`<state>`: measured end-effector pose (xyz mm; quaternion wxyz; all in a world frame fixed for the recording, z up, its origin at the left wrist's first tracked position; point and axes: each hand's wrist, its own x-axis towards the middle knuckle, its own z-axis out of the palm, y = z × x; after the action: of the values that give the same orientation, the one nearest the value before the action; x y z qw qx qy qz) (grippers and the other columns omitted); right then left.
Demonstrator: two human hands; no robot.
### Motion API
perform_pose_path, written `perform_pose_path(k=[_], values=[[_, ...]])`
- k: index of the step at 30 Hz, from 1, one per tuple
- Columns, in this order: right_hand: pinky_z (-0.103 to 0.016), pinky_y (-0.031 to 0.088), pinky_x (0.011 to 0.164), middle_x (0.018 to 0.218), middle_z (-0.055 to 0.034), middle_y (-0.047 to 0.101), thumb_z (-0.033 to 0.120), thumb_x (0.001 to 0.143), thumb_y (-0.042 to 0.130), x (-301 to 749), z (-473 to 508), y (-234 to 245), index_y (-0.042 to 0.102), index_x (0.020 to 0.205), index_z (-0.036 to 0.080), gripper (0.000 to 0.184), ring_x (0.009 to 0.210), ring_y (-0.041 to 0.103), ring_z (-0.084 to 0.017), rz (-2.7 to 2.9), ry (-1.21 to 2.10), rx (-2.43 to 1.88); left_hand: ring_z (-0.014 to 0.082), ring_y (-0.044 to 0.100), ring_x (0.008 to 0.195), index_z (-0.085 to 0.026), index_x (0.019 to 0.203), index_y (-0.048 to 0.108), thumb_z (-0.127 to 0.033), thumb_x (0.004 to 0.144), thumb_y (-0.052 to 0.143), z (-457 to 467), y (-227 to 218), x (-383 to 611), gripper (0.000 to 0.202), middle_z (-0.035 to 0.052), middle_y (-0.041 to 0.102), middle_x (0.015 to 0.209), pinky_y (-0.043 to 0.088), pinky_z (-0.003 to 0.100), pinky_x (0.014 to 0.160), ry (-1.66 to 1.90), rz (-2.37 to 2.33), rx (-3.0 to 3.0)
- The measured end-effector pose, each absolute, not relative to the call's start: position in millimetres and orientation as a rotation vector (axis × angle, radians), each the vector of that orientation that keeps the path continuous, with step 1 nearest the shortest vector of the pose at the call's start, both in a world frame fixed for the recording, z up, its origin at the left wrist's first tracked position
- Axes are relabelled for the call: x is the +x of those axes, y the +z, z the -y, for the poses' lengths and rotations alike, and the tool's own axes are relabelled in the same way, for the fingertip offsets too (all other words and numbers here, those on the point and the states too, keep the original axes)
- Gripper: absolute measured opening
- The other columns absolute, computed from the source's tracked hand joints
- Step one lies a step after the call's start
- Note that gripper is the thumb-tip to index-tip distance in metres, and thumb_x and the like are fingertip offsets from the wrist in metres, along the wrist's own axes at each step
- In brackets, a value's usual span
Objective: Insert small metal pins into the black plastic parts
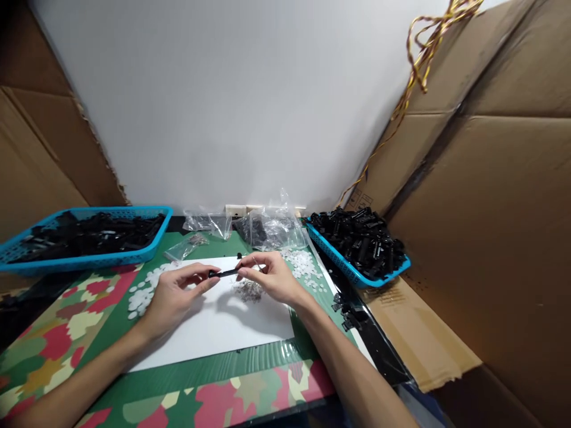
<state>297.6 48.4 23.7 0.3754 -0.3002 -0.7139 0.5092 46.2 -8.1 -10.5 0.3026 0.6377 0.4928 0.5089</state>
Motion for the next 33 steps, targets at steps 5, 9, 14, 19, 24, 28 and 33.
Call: perform_pose_path(k=[5,9,14,19,24,28,33], values=[[-0.029,0.044,0.050,0.081,-0.0069,0.078,0.051,0.081,0.091,317,-45,55,0.082,0.088,0.019,0.034,0.058,0.060,-0.016,1.759,0.984,-0.868,0.0186,0.068,0.080,-0.028,0.153,0.059,-0.055,0.096,0.072,3,-18,48,0.064,0.0117,0.073,0.134,0.056,0.029,0.058,1.371,-1.261,1.514],[-0.032,0.034,0.048,0.087,-0.0071,0.081,0.048,0.086,0.088,362,-61,104,0.087,0.095,0.024,0.025,0.053,0.044,-0.013,1.752,0.300,-0.971,0.0146,0.064,0.075,-0.030,0.155,0.050,-0.052,0.102,0.062,2,-18,47,0.059,0.0102,0.067,0.133,0.052,0.024,0.056,1.398,-1.256,1.508],[-0.033,0.046,0.062,0.085,-0.0127,0.080,0.055,0.084,0.083,436,-119,148,0.089,0.094,0.018,0.038,0.070,0.065,-0.022,1.705,-0.228,-1.386,0.0145,0.061,0.079,-0.029,0.142,0.060,-0.044,0.106,0.057,8,-11,49,0.039,0.0076,0.066,0.126,0.050,0.023,0.059,1.364,-1.256,1.596],[-0.035,0.043,0.066,0.084,-0.0134,0.080,0.057,0.079,0.085,485,-163,148,0.088,0.091,0.023,0.036,0.076,0.070,-0.027,1.659,-0.453,-1.977,0.0162,0.064,0.084,-0.027,0.133,0.069,-0.037,0.108,0.055,11,-6,49,0.031,0.0076,0.068,0.123,0.053,0.028,0.068,1.339,-1.259,1.782],[-0.037,0.042,0.069,0.089,-0.0142,0.081,0.063,0.080,0.084,497,-174,139,0.089,0.097,0.025,0.042,0.081,0.071,-0.029,1.740,-0.483,-2.133,0.0141,0.064,0.080,-0.025,0.128,0.071,-0.034,0.109,0.053,11,-5,45,0.028,0.0069,0.068,0.125,0.051,0.028,0.067,1.344,-1.260,1.844],[-0.037,0.035,0.067,0.093,-0.0170,0.081,0.068,0.089,0.076,493,-166,141,0.090,0.103,0.023,0.048,0.075,0.067,-0.026,1.812,-0.507,-2.147,0.0136,0.063,0.081,-0.025,0.129,0.071,-0.033,0.109,0.053,10,-1,41,0.028,0.0073,0.067,0.131,0.052,0.028,0.068,1.342,-1.261,1.862],[-0.036,0.030,0.064,0.082,-0.0139,0.077,0.071,0.097,0.066,482,-144,153,0.087,0.103,0.018,0.057,0.066,0.056,-0.019,1.783,-0.477,-1.796,0.0150,0.064,0.082,-0.026,0.125,0.072,-0.032,0.109,0.053,7,0,36,0.026,0.0063,0.069,0.122,0.054,0.030,0.071,1.408,-1.267,1.868]])
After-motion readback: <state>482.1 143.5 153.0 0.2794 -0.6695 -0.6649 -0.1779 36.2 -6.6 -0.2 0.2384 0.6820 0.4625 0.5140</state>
